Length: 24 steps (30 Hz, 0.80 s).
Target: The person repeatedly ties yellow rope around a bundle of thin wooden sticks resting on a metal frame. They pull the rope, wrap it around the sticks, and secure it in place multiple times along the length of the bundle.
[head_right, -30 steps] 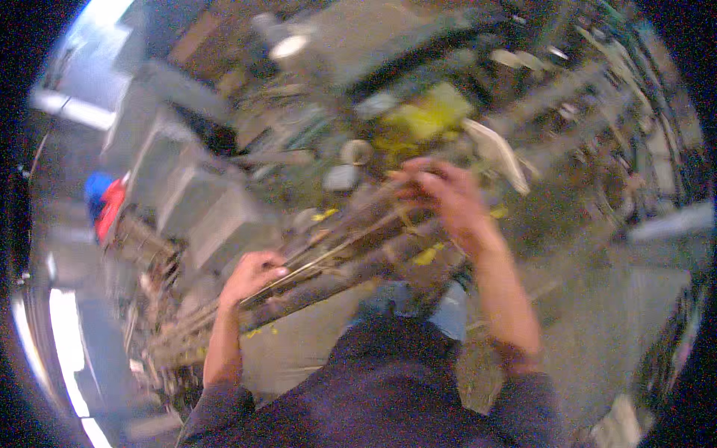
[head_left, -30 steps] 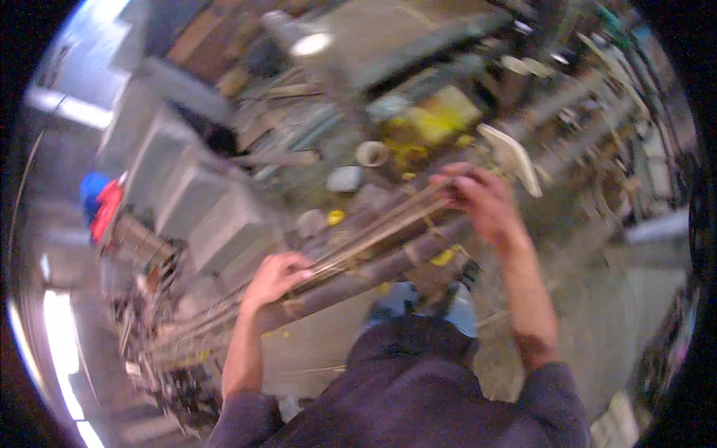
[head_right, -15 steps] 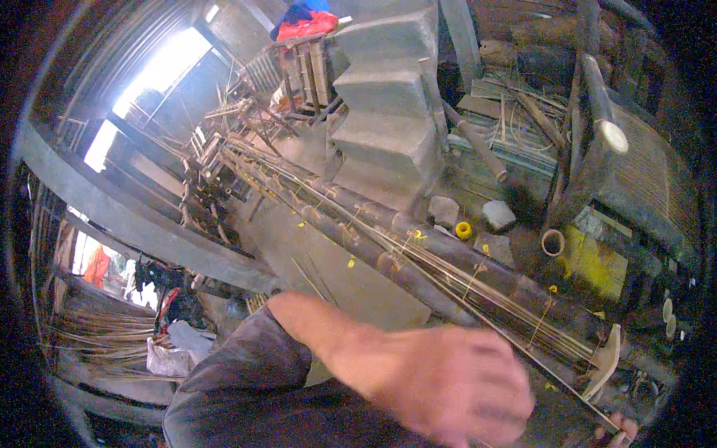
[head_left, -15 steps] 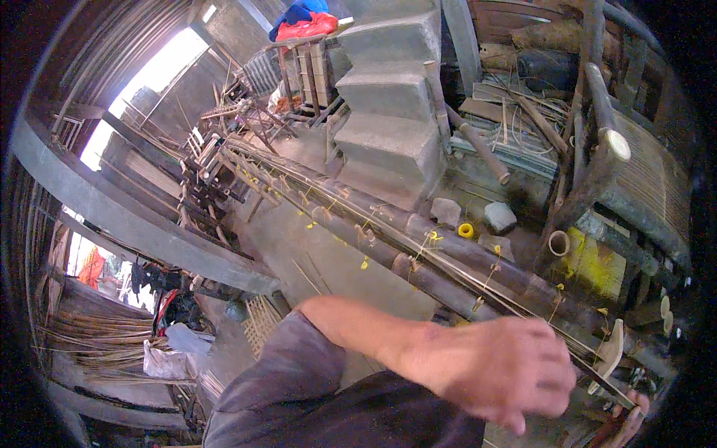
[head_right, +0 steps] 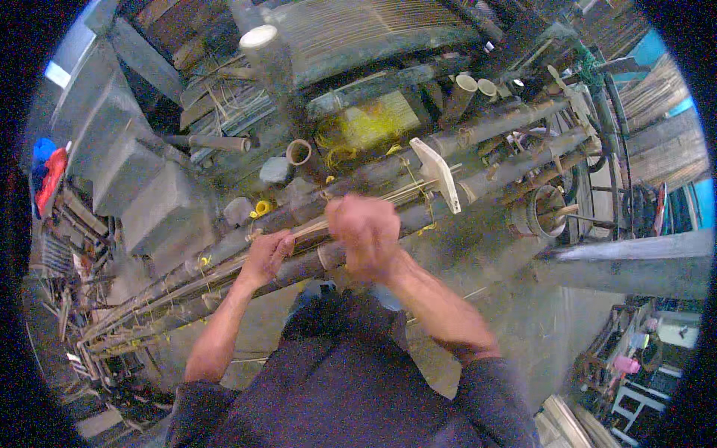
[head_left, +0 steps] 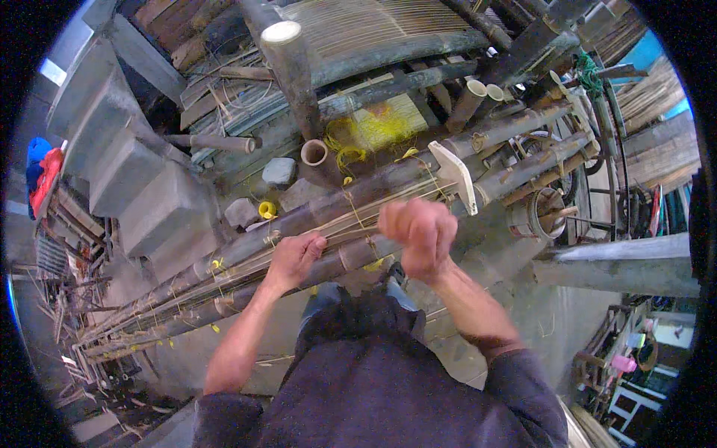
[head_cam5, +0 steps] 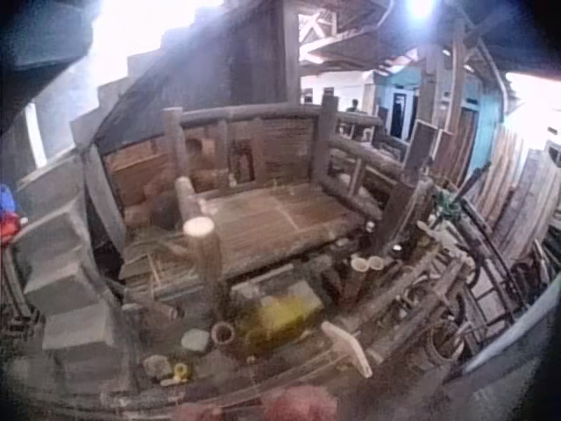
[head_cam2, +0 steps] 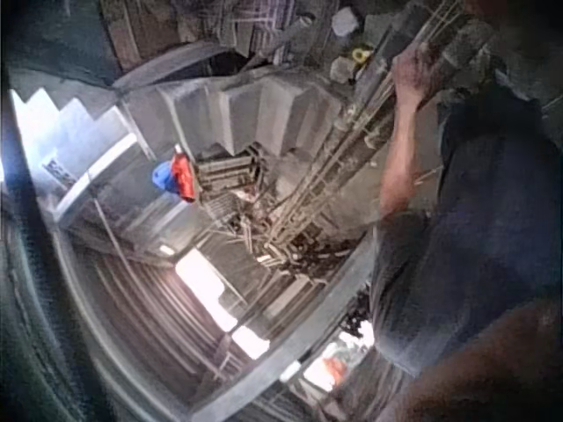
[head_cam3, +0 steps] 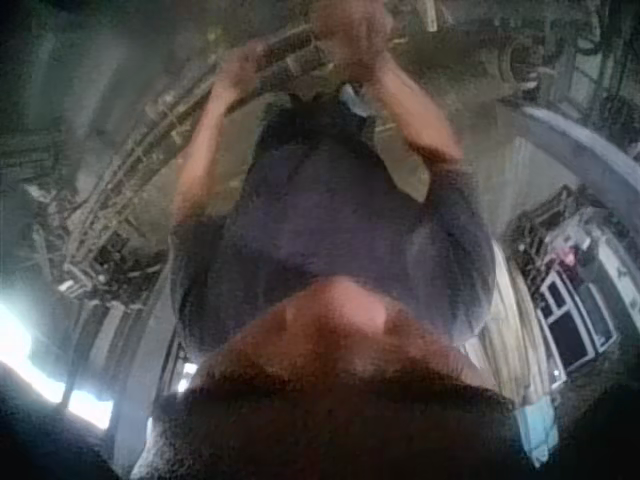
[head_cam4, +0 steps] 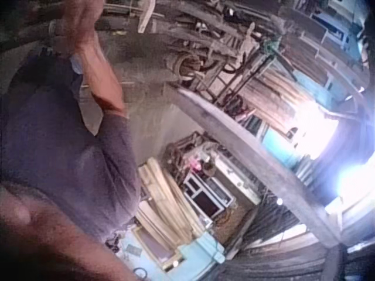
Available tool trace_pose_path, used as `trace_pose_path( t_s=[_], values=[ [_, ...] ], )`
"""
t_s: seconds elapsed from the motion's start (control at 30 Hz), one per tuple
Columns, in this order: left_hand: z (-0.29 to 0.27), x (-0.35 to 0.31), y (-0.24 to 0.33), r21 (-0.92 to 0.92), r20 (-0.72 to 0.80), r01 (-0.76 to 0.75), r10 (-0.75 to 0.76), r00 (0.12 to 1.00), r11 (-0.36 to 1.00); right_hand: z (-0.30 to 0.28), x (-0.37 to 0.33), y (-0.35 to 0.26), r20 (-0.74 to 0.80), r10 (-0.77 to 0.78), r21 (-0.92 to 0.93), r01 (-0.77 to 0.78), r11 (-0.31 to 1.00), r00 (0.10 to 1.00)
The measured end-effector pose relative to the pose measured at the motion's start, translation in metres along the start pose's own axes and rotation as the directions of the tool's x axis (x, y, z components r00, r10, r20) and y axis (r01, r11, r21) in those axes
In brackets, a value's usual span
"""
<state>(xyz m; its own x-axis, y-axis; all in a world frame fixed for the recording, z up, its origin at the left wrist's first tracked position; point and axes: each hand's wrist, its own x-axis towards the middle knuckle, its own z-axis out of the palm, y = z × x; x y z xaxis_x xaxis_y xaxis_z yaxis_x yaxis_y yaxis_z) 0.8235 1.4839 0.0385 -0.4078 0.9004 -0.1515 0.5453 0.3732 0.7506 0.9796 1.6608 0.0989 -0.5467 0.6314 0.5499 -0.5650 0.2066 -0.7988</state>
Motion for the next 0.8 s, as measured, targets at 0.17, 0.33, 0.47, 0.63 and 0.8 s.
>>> trace_pose_path(
  t_s=[0.17, 0.33, 0.47, 0.63, 0.8],
  values=[
    [0.006, 0.014, 0.015, 0.237, -0.191, 0.113, -0.068, 0.979, 0.965, 0.008, 0.001, 0.062, -0.449, 0.439, 0.557, -0.140, 0.818, 0.778],
    [0.001, 0.013, -0.008, 0.245, -0.111, 0.088, -0.062, 0.992, 0.966, -0.046, -0.030, 0.114, -0.099, 0.286, 0.821, -0.084, 0.565, 0.953],
    [0.009, 0.027, -0.038, 0.175, 0.032, 0.038, -0.045, 0.998, 0.984, -0.080, -0.045, 0.110, -0.285, 0.653, -0.007, -0.683, 0.730, 0.701],
    [0.040, 0.042, -0.028, 0.215, -0.093, -0.114, 0.136, 0.986, 0.970, -0.157, -0.215, 0.079, -0.175, 0.849, -0.167, -0.865, 0.474, 0.499],
    [0.064, 0.052, -0.028, 0.305, -0.062, -0.062, 0.085, 0.994, 0.950, -0.077, -0.225, 0.055, -0.042, 0.933, 0.195, -0.913, 0.358, 0.357]
  ],
)
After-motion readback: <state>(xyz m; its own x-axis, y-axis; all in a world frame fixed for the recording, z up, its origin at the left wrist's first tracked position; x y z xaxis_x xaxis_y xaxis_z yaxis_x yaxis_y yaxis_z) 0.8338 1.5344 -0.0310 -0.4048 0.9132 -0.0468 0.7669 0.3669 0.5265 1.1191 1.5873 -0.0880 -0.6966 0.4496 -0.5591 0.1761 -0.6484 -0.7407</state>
